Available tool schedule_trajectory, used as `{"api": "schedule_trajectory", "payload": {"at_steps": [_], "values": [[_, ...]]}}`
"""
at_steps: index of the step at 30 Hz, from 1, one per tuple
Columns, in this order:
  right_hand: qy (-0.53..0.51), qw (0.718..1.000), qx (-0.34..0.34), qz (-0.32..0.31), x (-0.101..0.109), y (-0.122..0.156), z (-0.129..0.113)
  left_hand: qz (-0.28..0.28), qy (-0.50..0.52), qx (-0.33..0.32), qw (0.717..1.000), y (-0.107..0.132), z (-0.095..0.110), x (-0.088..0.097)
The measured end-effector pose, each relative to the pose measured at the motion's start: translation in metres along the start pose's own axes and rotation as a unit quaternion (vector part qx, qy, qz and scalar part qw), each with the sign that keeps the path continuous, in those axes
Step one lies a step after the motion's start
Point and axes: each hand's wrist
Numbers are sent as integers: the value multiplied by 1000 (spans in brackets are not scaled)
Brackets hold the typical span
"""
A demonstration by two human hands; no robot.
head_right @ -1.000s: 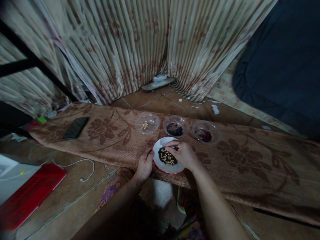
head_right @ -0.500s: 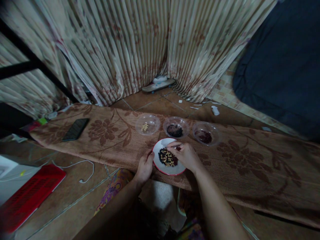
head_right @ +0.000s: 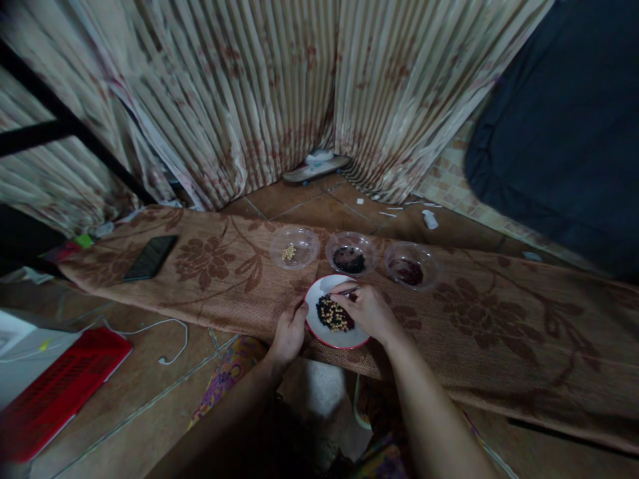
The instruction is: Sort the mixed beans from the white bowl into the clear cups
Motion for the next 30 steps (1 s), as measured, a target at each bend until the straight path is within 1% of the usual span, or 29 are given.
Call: {"api": "schedule_trajectory", "payload": {"at_steps": [8, 13, 15, 17, 19, 22, 23, 24, 27, 30], "values": [[13, 1000, 14, 3, 1, -1, 0, -6, 9, -19, 1000, 0, -1, 0], [-26, 999, 27, 21, 4, 1, 7, 5, 3, -16, 1000, -1, -1, 0], [-54, 997, 32, 45, 8, 1, 8, 5, 9, -22, 1000, -1, -2, -1], [-70, 993, 29, 88, 14, -1, 7, 5, 14, -24, 1000, -1, -3, -1], [-63, 986, 24, 151, 20, -6, 8, 4, 13, -21, 1000, -2, -4, -1], [-39, 967, 33, 250, 28, -20, 15, 4, 15, -17, 1000, -2, -5, -1], [-36, 962, 35, 268, 29, -26, 18, 4, 17, -14, 1000, -2, -5, -1], [-30, 959, 36, 281, 30, -31, 23, 3, 20, -11, 1000, -3, -4, -1], [-14, 958, 39, 283, 31, -39, 32, 4, 26, -1, 1000, -3, -3, -1], [-17, 958, 49, 283, 29, -34, 29, 7, 28, -3, 1000, -3, -3, -1]]}}
Point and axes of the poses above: each hand's wrist, its own y-axis away from the middle knuckle, its own x-axis out of the back of the hand, z = x × y, and after that the axes turned 11 degrees about x, right-handed
